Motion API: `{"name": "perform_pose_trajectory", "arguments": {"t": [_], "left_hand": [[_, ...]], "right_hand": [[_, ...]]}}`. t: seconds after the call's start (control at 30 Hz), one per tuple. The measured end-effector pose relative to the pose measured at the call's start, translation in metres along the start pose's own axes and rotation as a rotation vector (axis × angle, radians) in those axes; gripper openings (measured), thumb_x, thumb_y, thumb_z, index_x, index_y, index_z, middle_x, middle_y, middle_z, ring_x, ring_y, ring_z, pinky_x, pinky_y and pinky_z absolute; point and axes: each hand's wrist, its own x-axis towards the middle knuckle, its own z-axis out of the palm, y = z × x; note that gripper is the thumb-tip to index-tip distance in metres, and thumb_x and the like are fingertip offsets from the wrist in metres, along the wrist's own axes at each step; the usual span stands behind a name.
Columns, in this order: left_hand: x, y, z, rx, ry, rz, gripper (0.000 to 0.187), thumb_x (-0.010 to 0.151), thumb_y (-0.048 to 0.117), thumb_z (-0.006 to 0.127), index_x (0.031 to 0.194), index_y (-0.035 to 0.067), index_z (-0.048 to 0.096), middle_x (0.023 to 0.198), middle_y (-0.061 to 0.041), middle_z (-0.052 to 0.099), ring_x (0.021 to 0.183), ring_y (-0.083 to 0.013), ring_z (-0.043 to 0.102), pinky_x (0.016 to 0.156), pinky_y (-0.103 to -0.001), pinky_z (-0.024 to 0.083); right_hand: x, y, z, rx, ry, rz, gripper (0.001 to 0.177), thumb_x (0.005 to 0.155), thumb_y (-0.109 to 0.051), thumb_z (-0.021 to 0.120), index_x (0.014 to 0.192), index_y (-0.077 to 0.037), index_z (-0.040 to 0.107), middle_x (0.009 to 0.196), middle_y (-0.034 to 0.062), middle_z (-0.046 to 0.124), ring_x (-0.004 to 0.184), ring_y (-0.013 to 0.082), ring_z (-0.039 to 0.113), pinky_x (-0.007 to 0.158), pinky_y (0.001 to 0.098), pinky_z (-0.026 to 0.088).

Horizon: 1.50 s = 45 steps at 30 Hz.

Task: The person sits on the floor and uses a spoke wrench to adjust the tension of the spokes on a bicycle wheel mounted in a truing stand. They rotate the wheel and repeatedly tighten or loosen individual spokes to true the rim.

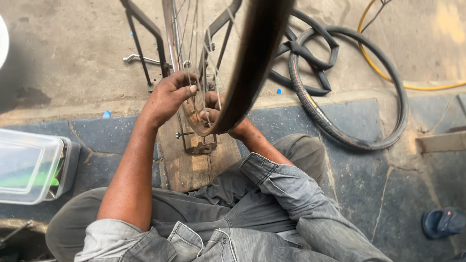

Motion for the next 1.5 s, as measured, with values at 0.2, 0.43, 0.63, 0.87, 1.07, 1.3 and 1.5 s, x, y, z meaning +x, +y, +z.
{"name": "perform_pose_trajectory", "arguments": {"t": [0.2,0.43,0.63,0.87,1.07,1.3,1.5], "left_hand": [[-0.003,0.004,0.003,-0.043,0.001,0.041,0.04,0.093,0.026,0.065,0.128,0.008,0.067,0.119,-0.01,0.075,0.113,-0.0198,0.071,0.103,-0.037,0.054],[-0.003,0.004,0.006,-0.036,0.038,0.077,0.04,0.095,0.037,0.067,0.122,0.008,0.072,0.109,-0.01,0.078,0.109,-0.0207,0.071,0.101,-0.039,0.054],[0.0,-0.001,0.006,-0.023,0.052,0.017,0.037,0.095,0.034,0.066,0.122,0.01,0.072,0.106,-0.009,0.077,0.107,-0.0212,0.071,0.097,-0.04,0.055],[0.005,-0.01,0.009,0.031,0.097,-0.092,0.034,0.097,0.029,0.061,0.124,0.01,0.071,0.104,-0.009,0.077,0.107,-0.0216,0.072,0.095,-0.041,0.056],[0.01,-0.023,0.01,0.023,0.129,-0.125,0.044,0.095,0.033,0.063,0.128,0.004,0.067,0.103,-0.012,0.076,0.102,-0.0235,0.073,0.094,-0.043,0.057],[0.01,-0.028,0.004,0.058,0.066,-0.228,0.082,0.08,0.047,0.074,0.147,0.006,0.05,0.116,-0.024,0.072,0.114,-0.0334,0.07,0.105,-0.051,0.052],[0.004,-0.032,-0.008,0.061,-0.14,-0.263,0.094,0.068,0.04,0.08,0.15,0.011,0.045,0.14,-0.02,0.061,0.135,-0.0313,0.055,0.117,-0.047,0.04]], "right_hand": [[-0.005,-0.023,0.002,0.199,0.023,-0.153,0.045,0.094,-0.034,0.073,0.128,-0.008,0.058,0.107,0.0036,0.065,0.102,0.0133,0.066,0.077,0.0264,0.06],[-0.001,-0.021,0.011,0.062,0.246,-0.124,0.049,0.102,-0.035,0.077,0.115,0.008,0.059,0.098,0.0137,0.054,0.087,0.0212,0.053,0.08,0.0398,0.052],[0.002,-0.057,0.017,-0.572,0.172,-0.101,0.076,0.094,-0.047,0.073,0.152,-0.006,0.046,0.136,0.0205,0.065,0.128,0.0286,0.062,0.105,0.0435,0.053],[0.004,-0.056,0.024,-0.446,0.078,-0.081,0.085,0.09,-0.043,0.072,0.158,-0.009,0.033,0.134,0.0175,0.066,0.12,0.0272,0.067,0.101,0.041,0.055],[0.018,-0.001,0.008,-0.457,-0.044,-0.097,0.038,0.1,-0.034,0.065,0.125,-0.005,0.064,0.112,0.0112,0.071,0.102,0.0217,0.07,0.088,0.0383,0.059],[0.027,0.027,0.006,-0.398,-0.041,-0.077,0.033,0.103,-0.038,0.06,0.118,-0.008,0.065,0.096,0.0046,0.069,0.091,0.0166,0.07,0.078,0.0361,0.06],[0.016,0.022,0.017,-0.472,0.21,-0.079,0.029,0.096,-0.036,0.068,0.102,-0.008,0.071,0.085,0.0054,0.071,0.08,0.0154,0.072,0.07,0.0362,0.061]]}}
